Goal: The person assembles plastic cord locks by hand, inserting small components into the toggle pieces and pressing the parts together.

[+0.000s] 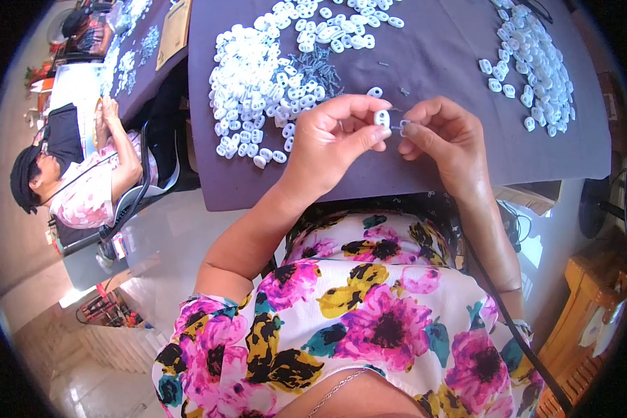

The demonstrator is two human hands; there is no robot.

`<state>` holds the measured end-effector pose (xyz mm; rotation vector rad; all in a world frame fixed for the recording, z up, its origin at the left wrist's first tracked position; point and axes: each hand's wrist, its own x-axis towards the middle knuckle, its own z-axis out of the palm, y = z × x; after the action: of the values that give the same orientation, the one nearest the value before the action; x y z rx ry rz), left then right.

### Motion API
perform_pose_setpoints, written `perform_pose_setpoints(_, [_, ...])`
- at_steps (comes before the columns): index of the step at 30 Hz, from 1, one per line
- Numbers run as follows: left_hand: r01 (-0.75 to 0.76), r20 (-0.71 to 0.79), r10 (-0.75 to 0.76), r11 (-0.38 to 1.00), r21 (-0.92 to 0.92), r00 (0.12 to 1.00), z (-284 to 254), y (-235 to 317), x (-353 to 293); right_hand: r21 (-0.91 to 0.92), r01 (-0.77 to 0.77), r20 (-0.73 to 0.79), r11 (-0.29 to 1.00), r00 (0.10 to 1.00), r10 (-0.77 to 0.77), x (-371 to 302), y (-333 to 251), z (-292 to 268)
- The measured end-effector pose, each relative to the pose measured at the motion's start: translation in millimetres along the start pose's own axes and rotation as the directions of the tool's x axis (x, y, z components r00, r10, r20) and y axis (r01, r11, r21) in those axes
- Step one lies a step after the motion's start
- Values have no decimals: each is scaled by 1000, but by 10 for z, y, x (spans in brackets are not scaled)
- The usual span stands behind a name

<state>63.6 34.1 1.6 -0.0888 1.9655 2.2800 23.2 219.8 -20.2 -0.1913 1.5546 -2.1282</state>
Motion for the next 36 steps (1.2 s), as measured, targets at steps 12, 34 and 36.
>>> perform_pose_setpoints(12, [-58, -107, 282, 520, 852, 953, -744, 254, 7, -26, 108, -140, 994, 984, -111, 49, 0, -182])
perform_pose_setpoints(34, [144, 42, -146, 989, 34, 988, -149, 161, 138, -25, 91, -111, 996, 989, -93, 25, -8, -154])
perform_pose_setpoints(36, [116, 58, -116, 993, -7, 992, -123, 153, 86, -13, 83, -102, 996, 991, -84, -2, -40, -112])
